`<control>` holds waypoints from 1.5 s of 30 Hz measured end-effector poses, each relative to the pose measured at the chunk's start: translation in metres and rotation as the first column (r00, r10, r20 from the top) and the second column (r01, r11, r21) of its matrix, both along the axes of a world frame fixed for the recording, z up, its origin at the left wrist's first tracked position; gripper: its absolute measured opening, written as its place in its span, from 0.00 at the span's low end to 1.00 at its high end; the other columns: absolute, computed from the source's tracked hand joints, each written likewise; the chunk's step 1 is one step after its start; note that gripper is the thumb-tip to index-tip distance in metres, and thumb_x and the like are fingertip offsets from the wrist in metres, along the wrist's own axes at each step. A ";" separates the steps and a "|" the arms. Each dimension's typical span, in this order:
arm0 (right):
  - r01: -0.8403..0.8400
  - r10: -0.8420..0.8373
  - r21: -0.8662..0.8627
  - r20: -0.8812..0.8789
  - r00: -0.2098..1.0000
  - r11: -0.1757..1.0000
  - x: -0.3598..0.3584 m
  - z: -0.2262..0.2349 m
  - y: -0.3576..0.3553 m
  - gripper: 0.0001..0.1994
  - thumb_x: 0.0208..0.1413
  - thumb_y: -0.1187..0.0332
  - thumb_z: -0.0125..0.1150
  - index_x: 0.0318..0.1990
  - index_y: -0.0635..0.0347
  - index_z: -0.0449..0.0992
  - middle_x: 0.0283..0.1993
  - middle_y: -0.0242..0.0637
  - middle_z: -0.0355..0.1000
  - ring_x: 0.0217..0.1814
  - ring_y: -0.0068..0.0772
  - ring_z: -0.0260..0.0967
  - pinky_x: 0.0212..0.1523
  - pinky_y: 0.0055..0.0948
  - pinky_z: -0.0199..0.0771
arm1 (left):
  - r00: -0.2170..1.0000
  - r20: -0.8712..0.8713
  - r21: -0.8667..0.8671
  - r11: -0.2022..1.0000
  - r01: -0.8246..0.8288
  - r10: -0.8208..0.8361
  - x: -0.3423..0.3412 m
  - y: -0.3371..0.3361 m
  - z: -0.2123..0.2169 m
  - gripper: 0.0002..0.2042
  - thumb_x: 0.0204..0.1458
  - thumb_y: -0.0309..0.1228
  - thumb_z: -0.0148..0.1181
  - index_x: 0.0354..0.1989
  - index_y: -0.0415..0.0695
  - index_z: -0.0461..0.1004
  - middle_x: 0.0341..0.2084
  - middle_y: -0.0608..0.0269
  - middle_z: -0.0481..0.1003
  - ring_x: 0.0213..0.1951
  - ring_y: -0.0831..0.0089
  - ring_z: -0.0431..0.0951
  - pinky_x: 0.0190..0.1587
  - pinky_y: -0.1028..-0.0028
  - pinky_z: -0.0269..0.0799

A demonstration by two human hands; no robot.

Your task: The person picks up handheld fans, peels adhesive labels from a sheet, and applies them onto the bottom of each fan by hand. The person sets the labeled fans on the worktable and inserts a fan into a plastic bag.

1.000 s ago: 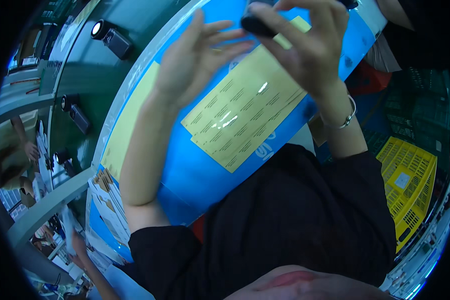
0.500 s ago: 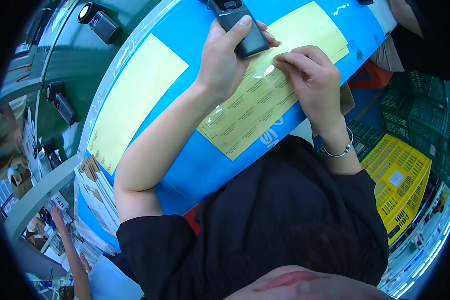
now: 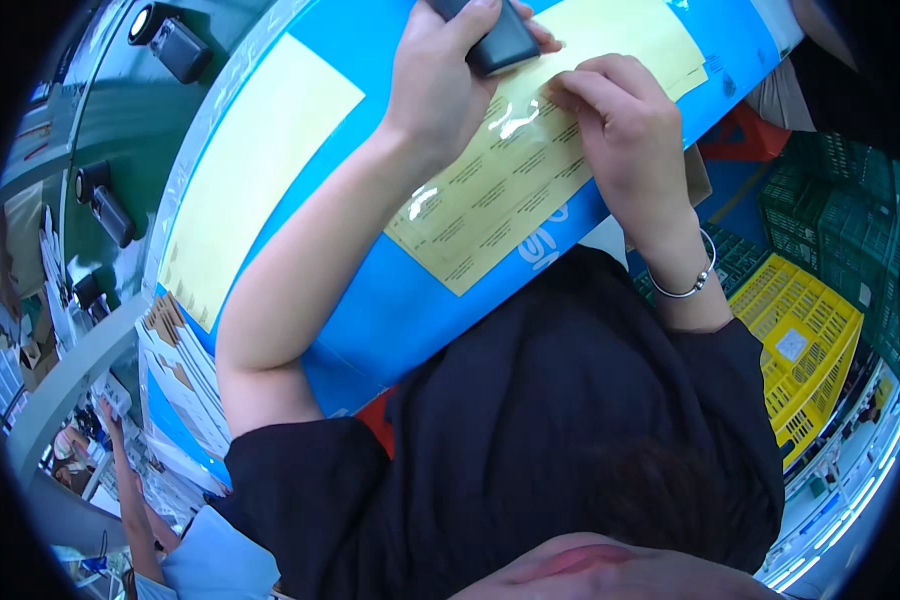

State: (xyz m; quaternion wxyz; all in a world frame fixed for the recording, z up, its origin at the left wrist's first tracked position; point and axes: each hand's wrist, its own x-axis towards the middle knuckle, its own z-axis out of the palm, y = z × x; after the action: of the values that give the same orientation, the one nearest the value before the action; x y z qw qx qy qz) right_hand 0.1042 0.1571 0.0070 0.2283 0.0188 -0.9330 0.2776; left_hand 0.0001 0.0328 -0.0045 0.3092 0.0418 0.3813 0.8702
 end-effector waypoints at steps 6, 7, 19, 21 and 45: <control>-0.002 -0.008 0.072 0.138 0.990 0.997 -0.003 0.016 -0.001 0.04 0.50 0.77 0.59 0.33 0.66 0.76 0.32 0.40 0.72 0.32 0.37 0.72 0.34 0.28 0.72 | 0.999 0.012 0.106 0.993 0.045 -0.046 -0.001 0.000 -0.003 0.07 0.60 0.29 0.48 0.41 0.38 0.63 0.34 0.55 0.69 0.38 0.62 0.74 0.47 0.63 0.71; 0.004 -0.011 0.050 0.149 0.989 0.999 -0.002 0.015 -0.001 0.04 0.50 0.77 0.58 0.33 0.66 0.76 0.32 0.40 0.72 0.32 0.37 0.72 0.33 0.28 0.72 | 0.999 -0.006 0.108 0.993 0.042 -0.042 0.000 0.001 -0.004 0.07 0.59 0.29 0.48 0.41 0.38 0.63 0.34 0.55 0.69 0.38 0.62 0.74 0.46 0.63 0.71; 0.048 -0.050 0.177 0.007 0.999 0.983 0.002 0.010 -0.011 0.04 0.49 0.77 0.60 0.33 0.65 0.77 0.33 0.40 0.72 0.33 0.39 0.72 0.34 0.30 0.73 | 0.999 -0.008 0.111 0.993 0.050 -0.049 0.000 -0.002 -0.003 0.07 0.59 0.28 0.49 0.40 0.38 0.62 0.33 0.55 0.69 0.37 0.62 0.74 0.46 0.63 0.71; 0.051 -0.053 0.173 0.011 0.999 0.984 0.003 0.009 -0.010 0.04 0.48 0.77 0.60 0.33 0.66 0.77 0.33 0.40 0.72 0.33 0.40 0.71 0.34 0.30 0.73 | 0.999 0.001 0.102 0.994 0.033 -0.033 0.002 -0.002 -0.002 0.07 0.59 0.28 0.49 0.41 0.38 0.62 0.33 0.55 0.69 0.37 0.62 0.74 0.46 0.63 0.71; -0.073 0.055 0.184 0.104 0.993 0.980 0.010 0.000 0.003 0.04 0.43 0.76 0.53 0.28 0.62 0.68 0.31 0.41 0.65 0.38 0.42 0.64 0.39 0.34 0.69 | 0.999 -0.024 -0.070 0.997 0.021 -0.023 0.009 -0.003 0.000 0.10 0.59 0.30 0.50 0.46 0.41 0.61 0.38 0.55 0.70 0.39 0.65 0.73 0.48 0.60 0.71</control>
State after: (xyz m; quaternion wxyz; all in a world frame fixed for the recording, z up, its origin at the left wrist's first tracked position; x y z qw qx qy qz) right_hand 0.1142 0.1601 0.0071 0.1700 0.0565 -0.9641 0.1962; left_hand 0.0092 0.0298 -0.0047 0.3152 0.0460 0.4148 0.8523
